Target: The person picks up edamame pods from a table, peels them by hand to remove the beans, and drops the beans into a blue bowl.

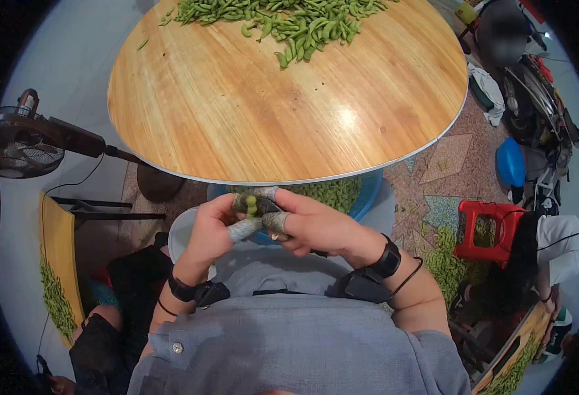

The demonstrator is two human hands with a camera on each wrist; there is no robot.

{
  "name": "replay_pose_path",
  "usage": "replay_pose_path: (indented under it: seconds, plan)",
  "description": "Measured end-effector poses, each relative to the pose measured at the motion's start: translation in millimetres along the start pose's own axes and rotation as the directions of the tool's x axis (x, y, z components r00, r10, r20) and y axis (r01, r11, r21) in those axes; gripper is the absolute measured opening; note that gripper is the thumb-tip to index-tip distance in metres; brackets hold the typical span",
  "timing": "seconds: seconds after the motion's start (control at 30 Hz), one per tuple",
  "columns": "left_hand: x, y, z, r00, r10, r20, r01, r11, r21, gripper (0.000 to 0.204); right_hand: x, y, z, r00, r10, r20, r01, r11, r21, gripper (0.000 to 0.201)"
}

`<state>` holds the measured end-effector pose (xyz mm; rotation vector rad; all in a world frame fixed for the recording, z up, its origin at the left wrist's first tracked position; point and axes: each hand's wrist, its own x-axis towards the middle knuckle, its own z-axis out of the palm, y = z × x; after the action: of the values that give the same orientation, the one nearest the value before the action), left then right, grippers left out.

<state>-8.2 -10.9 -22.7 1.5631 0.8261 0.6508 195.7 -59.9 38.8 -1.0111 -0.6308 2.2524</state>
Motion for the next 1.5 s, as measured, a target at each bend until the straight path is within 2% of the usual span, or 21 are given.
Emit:
replay_pose_path:
  seconds: [0.03, 0.07, 0.1, 0.23, 0.27, 0.3, 0.33, 0.4, 0.5, 0.57, 0.6, 0.67, 0.8, 0.9, 1.03, 1.1, 1.2, 1.33, 1.4, 1.47, 1.5]
  plan:
    - [0, 1, -1, 1.000, -0.003, 0.001, 0.003, 1.000, -0.002, 0.019, 0, 4, 2, 0.999, -0.026, -0.026, 0.025, 0.999, -0.041, 0.034]
    - [1, 5, -4, 0.971, 0.239, -0.007, -0.216, 0.888, 0.407, 0.020, 0, 7, 3, 0.997, -0.051, -0.050, 0.047, 0.995, -0.083, 0.033]
    - [2, 8, -5, 0.889, 0.449, 0.087, -0.361, 0.572, 0.737, 0.021, 1, 9, 2, 0.998, -0.048, -0.048, 0.044, 0.996, -0.081, 0.033]
    - [2, 7, -1, 0.853, 0.517, 0.073, -0.443, 0.642, 0.626, 0.015, 0, 13, -8, 0.998, -0.046, -0.044, 0.044, 0.998, -0.037, 0.033]
    - [-3, 13, 2, 0.988, 0.150, 0.018, -0.151, 0.978, 0.141, 0.015, -3, 14, -11, 0.999, -0.038, -0.010, 0.038, 0.999, 0.017, 0.034]
    - [-7, 16, 4, 0.961, -0.216, 0.170, 0.265, 0.893, -0.363, 0.016, -5, 17, -14, 0.999, -0.039, -0.012, 0.039, 0.999, 0.021, 0.034]
    - [-8, 14, 5, 0.960, -0.217, 0.174, 0.268, 0.893, -0.362, 0.016, -7, 21, -17, 0.999, -0.033, 0.002, 0.033, 0.997, 0.075, 0.033]
    - [-9, 6, 8, 0.896, -0.278, 0.347, 0.443, 0.604, -0.662, 0.016, -8, 25, -20, 0.999, -0.032, 0.014, 0.029, 0.991, 0.130, 0.032]
    - [-11, -3, 18, 0.930, -0.259, 0.260, 0.334, 0.891, -0.308, 0.013, -1, 38, -23, 0.957, -0.160, -0.241, 0.101, 0.966, -0.238, 0.032]
    - [-12, -5, 20, 0.946, -0.165, 0.279, 0.164, 0.986, 0.029, 0.008, 9, 56, -32, 0.657, -0.744, -0.123, 0.278, 0.391, -0.877, 0.029]
    - [-12, -7, 20, 0.944, -0.165, 0.287, 0.163, 0.986, 0.031, 0.008, 9, 56, -34, 0.653, -0.746, -0.131, 0.276, 0.395, -0.877, 0.029]
    - [-13, -8, 21, 0.948, -0.079, 0.308, 0.041, 0.991, 0.131, 0.009, 10, 53, -39, 0.704, -0.710, 0.036, 0.192, 0.141, -0.971, 0.029]
    - [-17, -5, 15, 0.867, -0.291, 0.404, 0.289, 0.955, 0.068, 0.008, 11, 54, -43, 0.782, -0.616, 0.097, 0.206, 0.108, -0.973, 0.024]
    - [-17, -3, 21, 0.911, -0.195, 0.364, 0.162, 0.980, 0.119, 0.009, 16, 58, -43, 0.789, -0.609, 0.081, 0.176, 0.098, -0.979, 0.022]
    - [-16, -14, 27, 0.963, -0.149, 0.225, 0.080, 0.954, 0.288, 0.010, 31, 72, -63, 0.715, -0.691, 0.112, 0.179, 0.026, -0.983, 0.020]
    - [-13, -13, 23, 0.948, -0.294, 0.124, 0.257, 0.934, 0.250, 0.007, 30, 75, -75, 0.650, -0.759, -0.022, -0.026, 0.007, -1.000, 0.019]
    - [-13, -15, 21, 0.959, -0.279, 0.049, 0.248, 0.911, 0.329, 0.006, 8, 69, -64, 0.659, -0.743, -0.116, -0.120, 0.048, -0.992, 0.021]
    - [-10, -14, 26, 0.995, -0.023, 0.094, -0.020, 0.904, 0.428, 0.005, 10, 59, -44, 0.589, -0.802, 0.097, 0.327, 0.126, -0.937, 0.025]
    - [-8, -3, 27, 0.992, 0.022, 0.123, -0.054, 0.962, 0.269, 0.005, 15, 61, -41, 0.570, -0.816, 0.100, 0.337, 0.121, -0.934, 0.021]
    - [-9, 9, 27, 0.989, -0.050, 0.142, 0.037, 0.995, 0.096, 0.006, 10, 53, -31, 0.841, -0.493, -0.226, 0.316, 0.784, -0.533, 0.015]
    - [-11, 12, 26, 0.976, -0.124, 0.176, 0.139, 0.987, -0.075, 0.009, 10, 53, -29, 0.841, -0.492, -0.225, 0.318, 0.785, -0.531, 0.015]
